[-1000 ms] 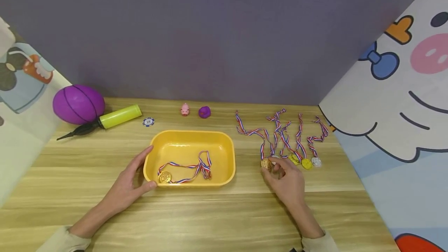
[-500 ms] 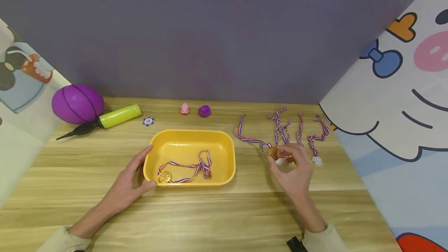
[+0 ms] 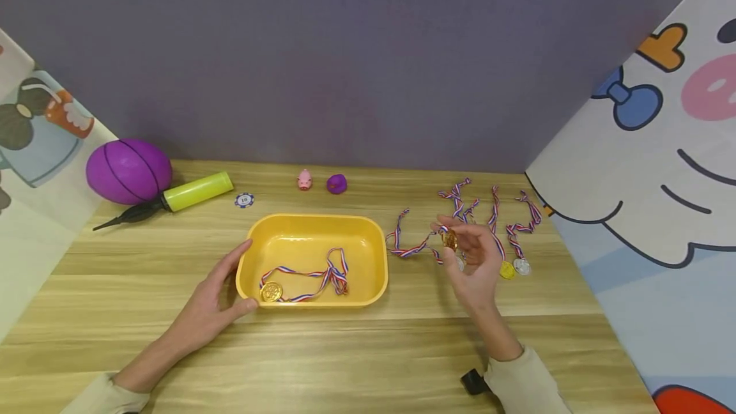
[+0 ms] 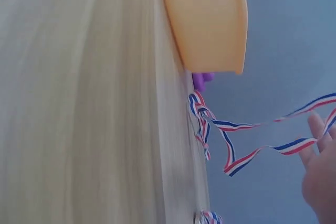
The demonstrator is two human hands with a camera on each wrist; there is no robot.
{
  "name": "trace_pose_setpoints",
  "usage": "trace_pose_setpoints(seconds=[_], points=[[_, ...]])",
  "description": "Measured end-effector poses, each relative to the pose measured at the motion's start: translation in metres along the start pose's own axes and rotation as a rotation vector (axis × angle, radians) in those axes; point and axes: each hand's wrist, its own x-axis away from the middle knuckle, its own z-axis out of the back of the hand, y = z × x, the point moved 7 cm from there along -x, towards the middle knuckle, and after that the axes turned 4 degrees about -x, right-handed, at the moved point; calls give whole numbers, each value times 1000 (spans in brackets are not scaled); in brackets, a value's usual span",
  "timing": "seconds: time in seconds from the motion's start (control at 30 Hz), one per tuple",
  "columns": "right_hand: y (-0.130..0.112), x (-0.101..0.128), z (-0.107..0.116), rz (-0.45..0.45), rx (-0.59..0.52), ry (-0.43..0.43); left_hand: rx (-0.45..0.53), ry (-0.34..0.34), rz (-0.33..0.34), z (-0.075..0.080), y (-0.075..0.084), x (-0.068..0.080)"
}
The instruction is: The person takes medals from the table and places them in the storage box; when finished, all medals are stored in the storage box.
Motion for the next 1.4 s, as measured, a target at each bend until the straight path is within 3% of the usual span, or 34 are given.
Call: trace_pose_setpoints(seconds=[0.2, 0.43, 0.77, 1.03, 1.27, 1.4], points=[[10, -3, -12, -68, -203, 8, 5, 2, -12, 0, 1, -1], [15, -5, -20, -147, -237, -1, 6, 4, -18, 0, 2, -2], [19, -13, -22, -150, 96, -35, -9, -2, -1, 1, 2, -1], [17, -40, -28, -135, 316, -13, -16, 1, -3, 1, 2, 1], [9, -67, -41, -99, 394, -20, -20, -1, 0, 1, 2, 1], [4, -83, -50, -68, 362, -16, -21, -2, 2, 1, 2, 1]])
